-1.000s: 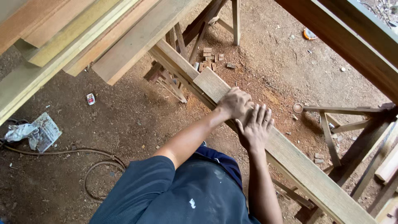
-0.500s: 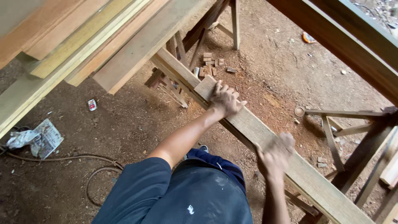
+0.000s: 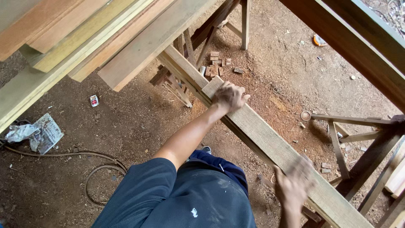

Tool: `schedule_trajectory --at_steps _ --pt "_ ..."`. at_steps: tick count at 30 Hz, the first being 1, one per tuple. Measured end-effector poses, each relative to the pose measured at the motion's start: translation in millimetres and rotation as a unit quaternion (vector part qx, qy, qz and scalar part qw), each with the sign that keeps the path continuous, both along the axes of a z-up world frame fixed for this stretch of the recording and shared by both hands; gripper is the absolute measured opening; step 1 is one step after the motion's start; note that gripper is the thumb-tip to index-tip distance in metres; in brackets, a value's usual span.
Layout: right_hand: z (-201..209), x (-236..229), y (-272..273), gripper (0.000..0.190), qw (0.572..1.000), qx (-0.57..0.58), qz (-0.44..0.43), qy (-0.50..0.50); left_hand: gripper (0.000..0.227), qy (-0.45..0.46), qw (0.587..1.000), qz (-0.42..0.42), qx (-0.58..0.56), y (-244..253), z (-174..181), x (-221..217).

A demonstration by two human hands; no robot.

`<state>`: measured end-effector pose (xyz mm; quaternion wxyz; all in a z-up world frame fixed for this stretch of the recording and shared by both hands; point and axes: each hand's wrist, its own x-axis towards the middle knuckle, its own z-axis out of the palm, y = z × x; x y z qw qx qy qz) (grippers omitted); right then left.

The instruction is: The person sands a long wooden beam by hand using a small piece of sandpaper, rubbing it along the surface and edges.

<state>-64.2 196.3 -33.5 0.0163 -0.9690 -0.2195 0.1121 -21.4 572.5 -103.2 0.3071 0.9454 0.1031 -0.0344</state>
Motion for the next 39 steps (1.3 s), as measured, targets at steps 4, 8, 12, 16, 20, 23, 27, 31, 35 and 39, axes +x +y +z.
schedule_trajectory --at_steps 4,8,12,16,20,23,27,31,35,39 --pt "-22 9 -5 0.106 0.999 -0.020 -0.020 -0.022 0.048 0.045 0.999 0.011 -0.003 -1 5 -3" --pt "-49 27 75 0.116 0.985 0.021 0.137 -0.102 0.049 0.008 1.000 0.003 0.021 0 1 4" --pt "-46 30 150 0.113 0.994 0.006 0.097 0.039 0.049 -0.018 1.000 0.004 0.017 2 -11 1" --pt "-23 14 117 0.104 0.995 -0.063 0.052 0.059 0.047 -0.034 0.999 0.016 0.000 -1 -12 0" --pt "-6 -3 40 0.109 0.994 -0.103 0.021 -0.040 0.044 -0.035 0.999 0.022 0.024 -2 0 1" --pt "-19 0 43 0.118 0.989 0.002 0.068 -0.133 0.046 0.016 0.999 0.013 0.034 -4 12 0" --pt "-46 25 130 0.128 0.976 0.122 0.156 -0.091 0.045 -0.031 0.999 -0.008 0.015 -3 11 -5" --pt "-48 39 195 0.120 0.974 0.096 0.205 -0.001 0.050 -0.131 0.990 -0.054 -0.025 8 -13 -8" --pt "-30 36 177 0.114 0.975 0.077 0.204 0.047 0.062 -0.121 0.990 -0.070 -0.014 11 -15 -13" --pt "-11 24 91 0.113 0.982 0.038 0.183 -0.027 0.084 -0.103 0.987 -0.102 0.065 12 -4 -16"
